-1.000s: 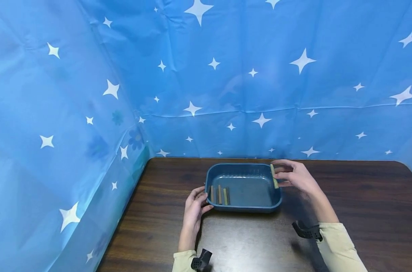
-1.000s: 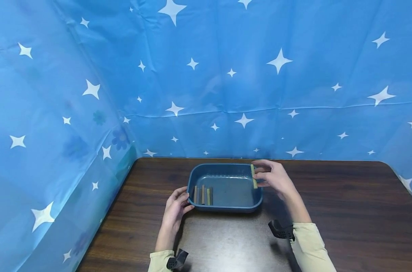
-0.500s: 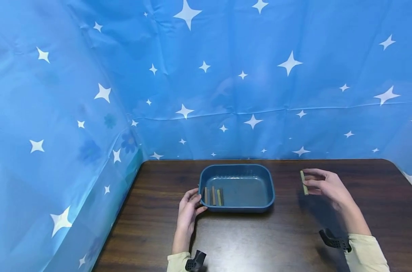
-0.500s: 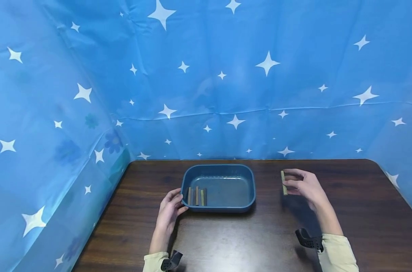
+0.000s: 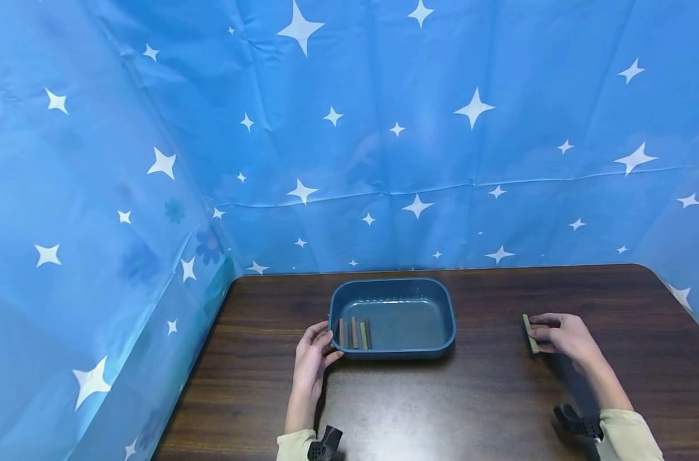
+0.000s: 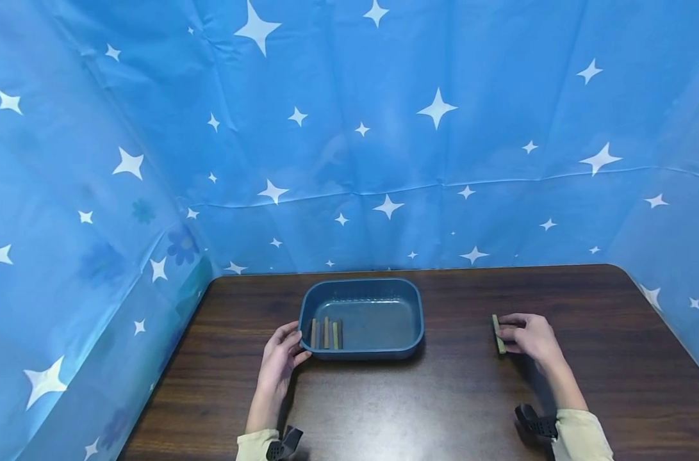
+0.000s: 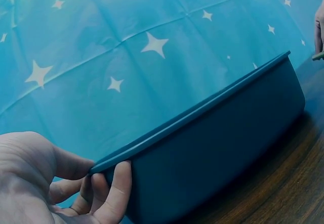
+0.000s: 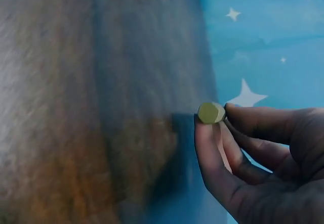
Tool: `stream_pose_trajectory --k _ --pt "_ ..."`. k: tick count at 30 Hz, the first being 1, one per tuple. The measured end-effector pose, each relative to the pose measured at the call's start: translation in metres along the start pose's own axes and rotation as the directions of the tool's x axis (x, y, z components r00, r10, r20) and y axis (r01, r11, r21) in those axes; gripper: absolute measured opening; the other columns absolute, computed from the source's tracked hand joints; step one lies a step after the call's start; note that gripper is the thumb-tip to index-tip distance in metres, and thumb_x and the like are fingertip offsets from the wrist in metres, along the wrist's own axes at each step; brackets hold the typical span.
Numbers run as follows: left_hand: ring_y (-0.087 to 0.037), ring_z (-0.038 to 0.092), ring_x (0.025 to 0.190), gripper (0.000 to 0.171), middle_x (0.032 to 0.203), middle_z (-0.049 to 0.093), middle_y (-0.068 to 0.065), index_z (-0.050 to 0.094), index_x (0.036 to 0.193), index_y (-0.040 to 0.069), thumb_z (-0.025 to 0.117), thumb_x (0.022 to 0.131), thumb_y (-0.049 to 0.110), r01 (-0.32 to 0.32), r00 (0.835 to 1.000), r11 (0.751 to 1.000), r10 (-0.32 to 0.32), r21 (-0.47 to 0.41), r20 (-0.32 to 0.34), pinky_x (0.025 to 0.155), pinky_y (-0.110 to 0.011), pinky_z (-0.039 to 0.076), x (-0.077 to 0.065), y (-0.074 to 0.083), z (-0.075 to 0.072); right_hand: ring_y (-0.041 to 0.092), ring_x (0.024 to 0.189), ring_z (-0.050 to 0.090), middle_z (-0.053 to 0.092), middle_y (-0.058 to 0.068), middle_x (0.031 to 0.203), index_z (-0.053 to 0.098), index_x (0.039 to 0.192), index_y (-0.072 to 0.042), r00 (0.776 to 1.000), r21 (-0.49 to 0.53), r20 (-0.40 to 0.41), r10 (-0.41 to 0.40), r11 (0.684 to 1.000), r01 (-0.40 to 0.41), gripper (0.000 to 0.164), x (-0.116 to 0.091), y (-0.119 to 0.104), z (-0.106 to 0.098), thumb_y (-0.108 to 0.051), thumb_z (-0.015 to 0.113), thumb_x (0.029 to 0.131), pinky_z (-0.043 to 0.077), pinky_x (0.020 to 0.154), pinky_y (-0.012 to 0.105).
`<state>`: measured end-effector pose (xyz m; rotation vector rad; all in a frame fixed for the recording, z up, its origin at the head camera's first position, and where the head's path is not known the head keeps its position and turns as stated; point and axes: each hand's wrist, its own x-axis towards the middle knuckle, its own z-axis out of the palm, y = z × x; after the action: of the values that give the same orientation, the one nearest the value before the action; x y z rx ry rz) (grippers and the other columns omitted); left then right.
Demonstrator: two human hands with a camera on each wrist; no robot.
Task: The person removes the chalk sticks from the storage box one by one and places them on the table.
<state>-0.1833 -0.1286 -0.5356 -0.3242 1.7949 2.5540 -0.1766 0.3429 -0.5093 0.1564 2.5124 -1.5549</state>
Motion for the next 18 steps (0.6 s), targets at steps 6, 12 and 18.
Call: stream_pose_trajectory --k 6,12,18 --pt "-0.014 0.063 0.080 0.036 0.105 0.057 -0.011 0.046 0.137 -0.010 0.054 0.103 0.001 0.028 0.999 1.000 -0.028 0.009 -0.016 0.064 -0.024 0.058 0.001 0.002 0.001 0.030 0.084 0.073 0.067 0.035 0.108 0.055 0.127 0.023 0.998 -0.137 -0.065 -0.010 0.991 0.001 0.035 0.001 0.008 0.006 0.002 0.058 0.100 0.063 0.069 0.038" --pt "-0.015 0.063 0.081 0.035 0.106 0.057 -0.012 0.047 0.136 -0.010 0.054 0.103 0.002 0.021 1.000 1.000 -0.021 0.019 -0.015 0.065 -0.024 0.059 0.001 0.002 0.000 0.026 0.069 0.066 0.069 0.031 0.095 0.063 0.114 0.021 0.991 -0.366 -0.096 -0.098 0.929 0.057 0.026 0.002 0.001 0.015 0.003 0.063 0.095 0.054 0.059 0.038" --pt "-0.014 0.063 0.082 0.035 0.105 0.057 -0.012 0.046 0.135 -0.010 0.053 0.103 0.000 0.023 1.000 1.000 -0.023 0.016 -0.020 0.064 -0.023 0.058 0.003 0.000 0.001 0.031 0.072 0.062 0.066 0.030 0.093 0.060 0.114 0.023 0.990 -0.498 -0.093 -0.105 0.866 0.045 0.029 0.003 -0.007 0.021 0.004 0.067 0.092 0.052 0.061 0.045"
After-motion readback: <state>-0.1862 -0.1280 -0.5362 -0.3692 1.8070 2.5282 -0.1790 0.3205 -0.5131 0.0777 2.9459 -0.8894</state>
